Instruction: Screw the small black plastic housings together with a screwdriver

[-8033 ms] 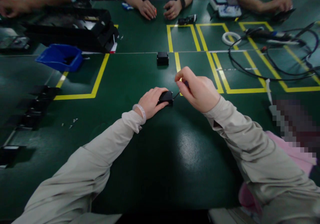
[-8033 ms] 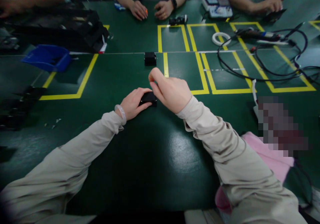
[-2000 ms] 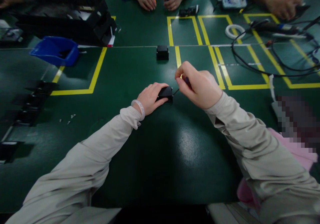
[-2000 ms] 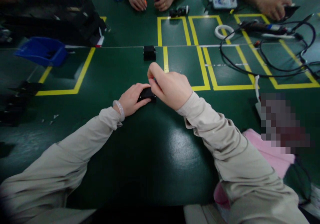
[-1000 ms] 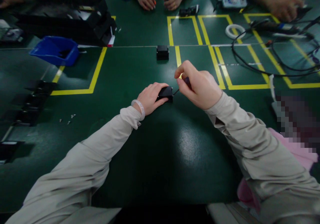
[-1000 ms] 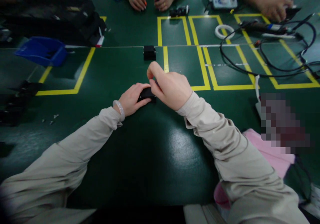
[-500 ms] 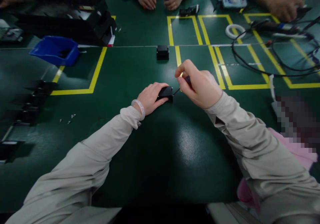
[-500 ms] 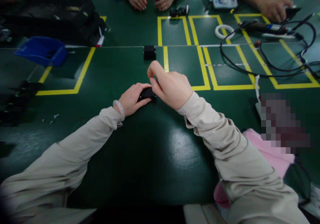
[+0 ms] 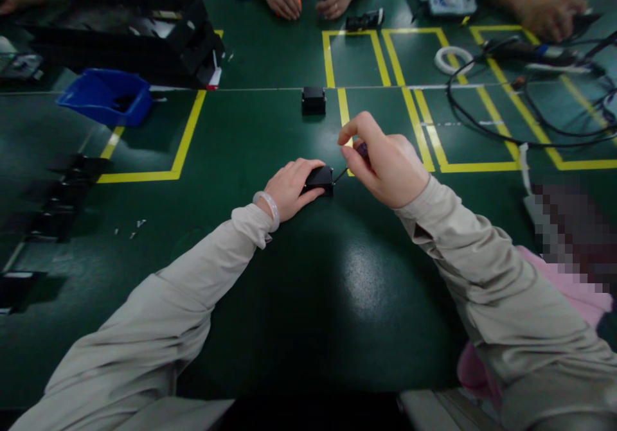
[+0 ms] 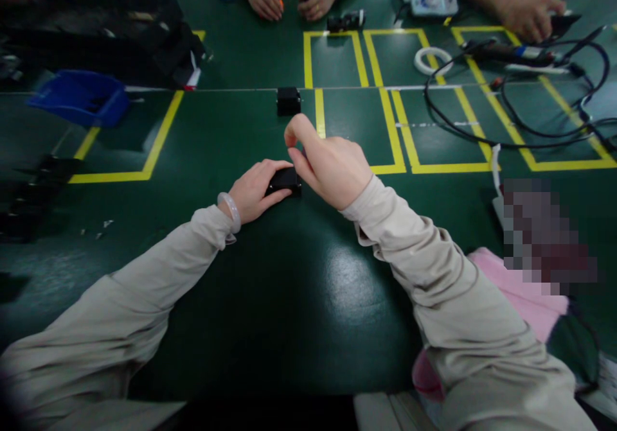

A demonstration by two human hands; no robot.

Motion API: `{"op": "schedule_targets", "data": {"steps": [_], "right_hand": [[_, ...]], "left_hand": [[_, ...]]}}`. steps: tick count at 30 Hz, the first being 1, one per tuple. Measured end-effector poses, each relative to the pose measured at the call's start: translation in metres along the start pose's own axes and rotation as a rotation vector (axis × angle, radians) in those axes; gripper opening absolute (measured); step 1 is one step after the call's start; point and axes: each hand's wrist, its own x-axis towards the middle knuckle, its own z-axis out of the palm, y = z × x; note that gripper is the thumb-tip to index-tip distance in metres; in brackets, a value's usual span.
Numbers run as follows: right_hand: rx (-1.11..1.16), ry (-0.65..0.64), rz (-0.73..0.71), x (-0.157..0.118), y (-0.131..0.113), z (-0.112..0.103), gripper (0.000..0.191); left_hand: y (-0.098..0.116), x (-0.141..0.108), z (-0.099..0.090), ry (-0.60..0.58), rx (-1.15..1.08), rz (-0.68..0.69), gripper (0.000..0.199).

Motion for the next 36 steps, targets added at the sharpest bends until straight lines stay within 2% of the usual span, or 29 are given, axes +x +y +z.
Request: {"op": "schedule_targets", "data": {"steps": [13, 20, 28, 36], "right_hand": [[-0.042, 0.022, -0.023, 0.0001, 0.0012, -0.0007, 0.031], [-0.016, -0.03, -0.002, -0.0001, -0.001, -0.0019, 0.035], [-0.035, 0.02, -0.035, 0.0002, 0.0036, 0.0012, 0.035], [-0.019, -0.029, 0.002, 0.0009, 0.0004, -0.0013, 0.033]], "left_hand": [[0.0, -0.0002, 0.0, 0.001, 0.001, -0.001, 0.045], [-0.0006, -0.0002, 0.0004, 0.005, 0.009, 0.007, 0.044], [-0.0019, -0.0004, 0.002, 0.019, 0.008, 0.016, 0.045], [-0.0003, -0.0004, 0.0007, 0.011, 0.013, 0.012, 0.045]]}}
